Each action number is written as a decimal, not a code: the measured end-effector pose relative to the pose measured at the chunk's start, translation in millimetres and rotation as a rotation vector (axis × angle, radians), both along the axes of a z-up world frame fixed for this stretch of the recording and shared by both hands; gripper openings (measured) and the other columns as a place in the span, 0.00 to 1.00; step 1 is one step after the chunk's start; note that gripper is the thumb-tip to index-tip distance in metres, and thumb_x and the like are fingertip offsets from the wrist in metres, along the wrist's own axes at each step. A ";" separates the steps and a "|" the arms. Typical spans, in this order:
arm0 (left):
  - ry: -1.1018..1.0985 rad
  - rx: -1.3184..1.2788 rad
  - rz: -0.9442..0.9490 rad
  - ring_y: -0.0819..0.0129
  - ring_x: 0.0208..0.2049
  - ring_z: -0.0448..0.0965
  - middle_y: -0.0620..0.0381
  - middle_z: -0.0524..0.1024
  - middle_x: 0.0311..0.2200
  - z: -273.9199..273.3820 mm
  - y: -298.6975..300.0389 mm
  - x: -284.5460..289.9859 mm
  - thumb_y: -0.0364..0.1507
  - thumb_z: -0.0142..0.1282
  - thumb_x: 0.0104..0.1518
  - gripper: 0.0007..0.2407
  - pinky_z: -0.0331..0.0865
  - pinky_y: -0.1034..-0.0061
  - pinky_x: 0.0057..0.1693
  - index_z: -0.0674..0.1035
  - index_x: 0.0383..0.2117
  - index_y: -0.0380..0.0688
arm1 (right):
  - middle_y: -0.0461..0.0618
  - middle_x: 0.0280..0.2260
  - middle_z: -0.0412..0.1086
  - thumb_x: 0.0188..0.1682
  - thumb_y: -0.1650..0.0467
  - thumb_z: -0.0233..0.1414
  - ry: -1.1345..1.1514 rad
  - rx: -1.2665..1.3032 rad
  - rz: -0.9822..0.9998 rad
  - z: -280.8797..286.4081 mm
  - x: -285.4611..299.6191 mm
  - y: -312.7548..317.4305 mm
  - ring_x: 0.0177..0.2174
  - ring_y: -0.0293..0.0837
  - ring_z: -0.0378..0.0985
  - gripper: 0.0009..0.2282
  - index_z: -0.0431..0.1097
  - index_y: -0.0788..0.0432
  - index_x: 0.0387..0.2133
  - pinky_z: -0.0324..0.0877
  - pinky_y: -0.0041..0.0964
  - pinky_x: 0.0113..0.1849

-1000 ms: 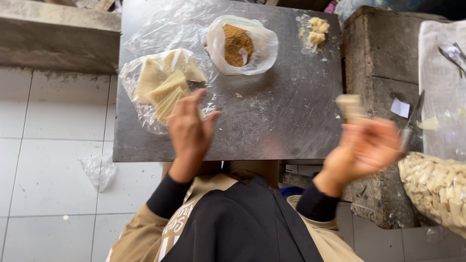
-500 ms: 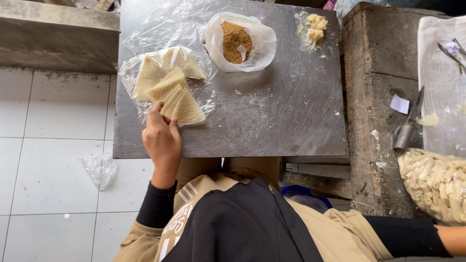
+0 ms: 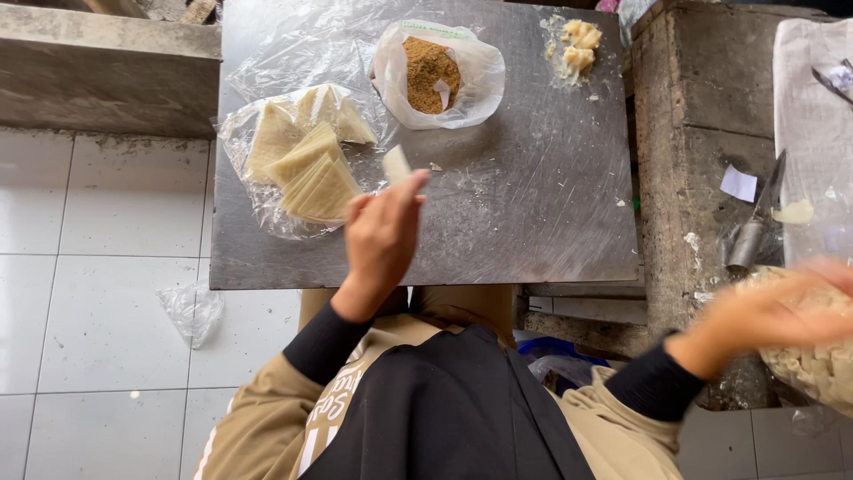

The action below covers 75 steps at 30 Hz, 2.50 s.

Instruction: The person prepares a snack by placing a small amount of filling onto a triangular dough wrapper, applying a paste to the edge by hand, and rolling it into a cylinder.

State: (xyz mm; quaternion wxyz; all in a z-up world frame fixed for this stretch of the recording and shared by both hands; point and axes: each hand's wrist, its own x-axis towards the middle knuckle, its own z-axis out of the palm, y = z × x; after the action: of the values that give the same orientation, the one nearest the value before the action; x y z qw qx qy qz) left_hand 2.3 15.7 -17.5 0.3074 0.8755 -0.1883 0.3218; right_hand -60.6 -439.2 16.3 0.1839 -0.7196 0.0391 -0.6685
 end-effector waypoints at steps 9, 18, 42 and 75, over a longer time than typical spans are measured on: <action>0.175 0.108 -0.356 0.63 0.52 0.74 0.55 0.76 0.50 -23.4 -46.2 2.1 0.31 0.60 0.55 0.24 0.62 0.61 0.58 0.71 0.60 0.49 | 0.57 0.50 0.61 0.51 0.82 0.47 0.922 -0.162 0.299 -46.7 171.8 85.8 0.52 0.56 0.65 0.22 0.72 0.58 0.59 0.58 0.49 0.58; 0.180 0.264 -0.202 0.67 0.50 0.77 0.60 0.78 0.49 -31.8 -8.8 22.6 0.25 0.56 0.57 0.19 0.63 0.68 0.59 0.74 0.56 0.46 | 0.57 0.52 0.60 0.45 0.82 0.47 1.049 -0.182 0.117 -100.7 256.9 65.5 0.53 0.60 0.59 0.25 0.76 0.55 0.55 0.51 0.59 0.56; 0.189 0.197 -0.300 0.67 0.52 0.74 0.63 0.76 0.48 -37.8 -7.4 4.5 0.26 0.54 0.55 0.13 0.62 0.65 0.58 0.78 0.48 0.50 | 0.46 0.57 0.66 0.53 0.69 0.52 0.812 -0.910 0.317 -49.2 103.2 227.5 0.53 0.43 0.64 0.14 0.80 0.46 0.50 0.54 0.42 0.54; 0.159 0.040 -0.233 0.67 0.46 0.78 0.60 0.78 0.45 -33.1 0.2 1.3 0.25 0.55 0.58 0.11 0.65 0.70 0.54 0.79 0.47 0.46 | 0.56 0.37 0.77 0.40 0.77 0.59 0.895 -0.460 0.668 -12.9 265.0 282.1 0.40 0.59 0.78 0.12 0.74 0.62 0.39 0.71 0.49 0.40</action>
State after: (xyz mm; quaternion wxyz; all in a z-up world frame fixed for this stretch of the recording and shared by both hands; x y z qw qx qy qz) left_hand 3.6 15.8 -50.6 0.3393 0.8764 -0.2698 0.2097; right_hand 204.5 -157.1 3.4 0.1893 -0.9256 -0.2612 -0.1980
